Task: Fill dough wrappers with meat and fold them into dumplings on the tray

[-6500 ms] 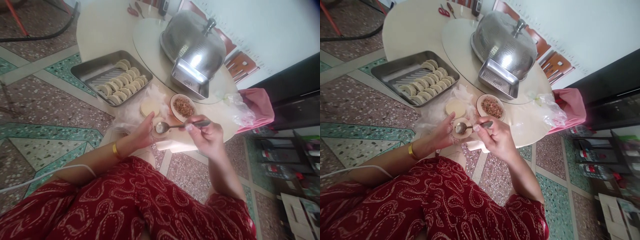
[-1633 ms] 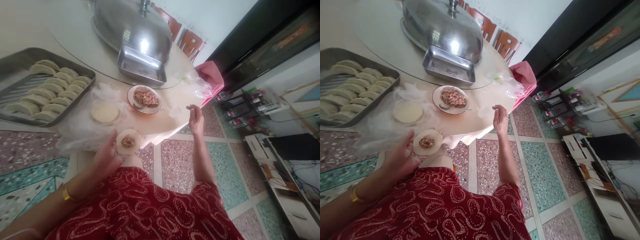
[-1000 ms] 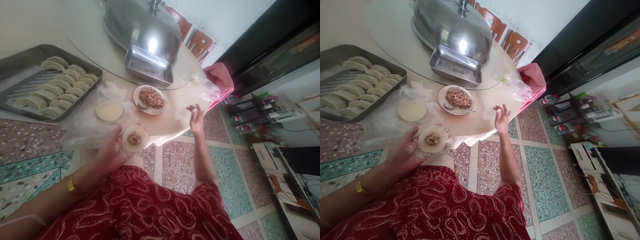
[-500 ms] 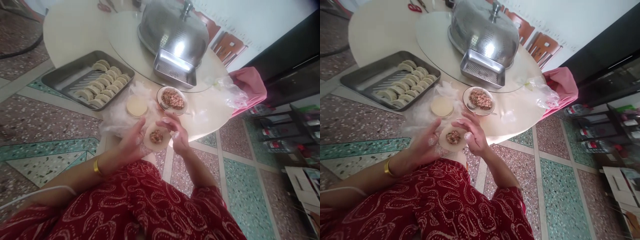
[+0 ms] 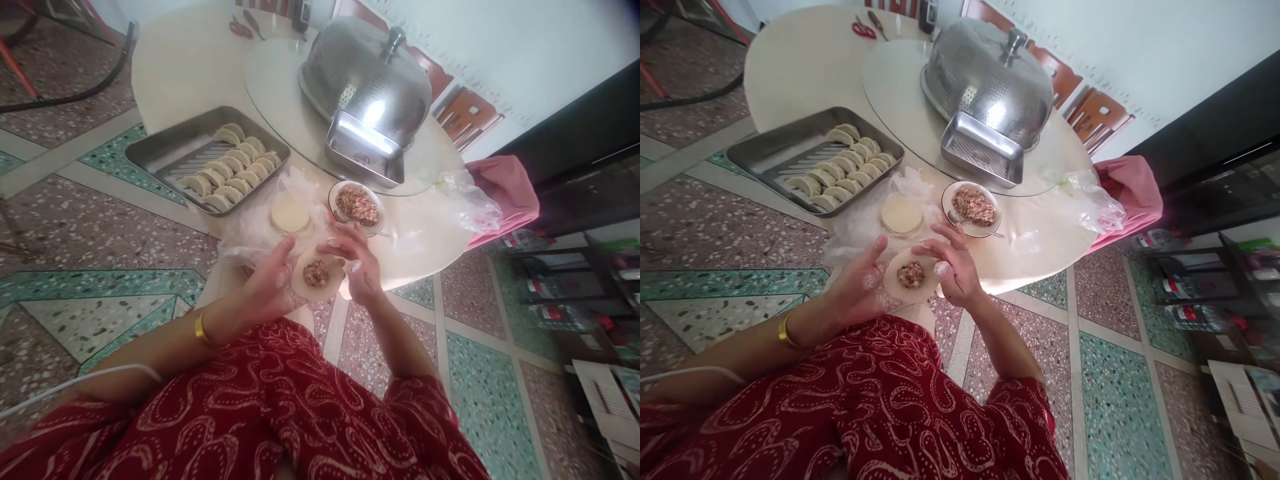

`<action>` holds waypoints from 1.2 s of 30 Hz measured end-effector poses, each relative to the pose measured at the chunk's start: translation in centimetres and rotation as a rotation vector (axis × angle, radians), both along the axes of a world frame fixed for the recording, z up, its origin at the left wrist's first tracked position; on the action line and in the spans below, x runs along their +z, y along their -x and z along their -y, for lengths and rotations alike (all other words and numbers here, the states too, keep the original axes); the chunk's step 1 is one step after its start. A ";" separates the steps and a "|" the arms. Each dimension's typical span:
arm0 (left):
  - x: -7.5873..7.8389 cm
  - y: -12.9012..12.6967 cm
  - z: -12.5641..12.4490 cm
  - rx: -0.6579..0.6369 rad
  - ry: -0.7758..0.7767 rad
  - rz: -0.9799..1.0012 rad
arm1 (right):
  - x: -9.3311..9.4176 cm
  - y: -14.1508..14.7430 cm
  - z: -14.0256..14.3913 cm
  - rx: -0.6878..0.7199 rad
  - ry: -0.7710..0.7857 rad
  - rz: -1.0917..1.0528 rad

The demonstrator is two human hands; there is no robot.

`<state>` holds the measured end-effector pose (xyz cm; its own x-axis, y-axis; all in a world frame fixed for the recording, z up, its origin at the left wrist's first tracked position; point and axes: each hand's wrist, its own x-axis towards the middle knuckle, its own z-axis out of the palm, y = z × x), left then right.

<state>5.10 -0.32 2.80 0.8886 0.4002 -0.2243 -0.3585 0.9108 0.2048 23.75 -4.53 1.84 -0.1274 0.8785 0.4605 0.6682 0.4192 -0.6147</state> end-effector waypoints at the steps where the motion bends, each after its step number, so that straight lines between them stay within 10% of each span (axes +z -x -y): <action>1: 0.1 0.1 -0.1 0.006 0.004 -0.011 | 0.0 -0.1 0.0 -0.003 -0.016 0.009; 17: 1.2 0.6 -0.9 0.059 -0.004 -0.120 | -0.7 -0.8 0.8 -0.061 -0.223 0.148; 22: 0.4 0.7 -1.2 0.018 -0.047 -0.067 | -0.3 -5.6 1.8 -0.419 -0.409 0.202; 28: -0.9 0.1 -1.6 -0.029 -0.086 0.005 | -0.2 -15.6 4.0 -0.922 -0.133 0.315; 36: -1.2 -1.4 -1.2 -0.067 -0.129 -0.050 | -2.9 -18.7 3.3 -0.820 0.091 0.344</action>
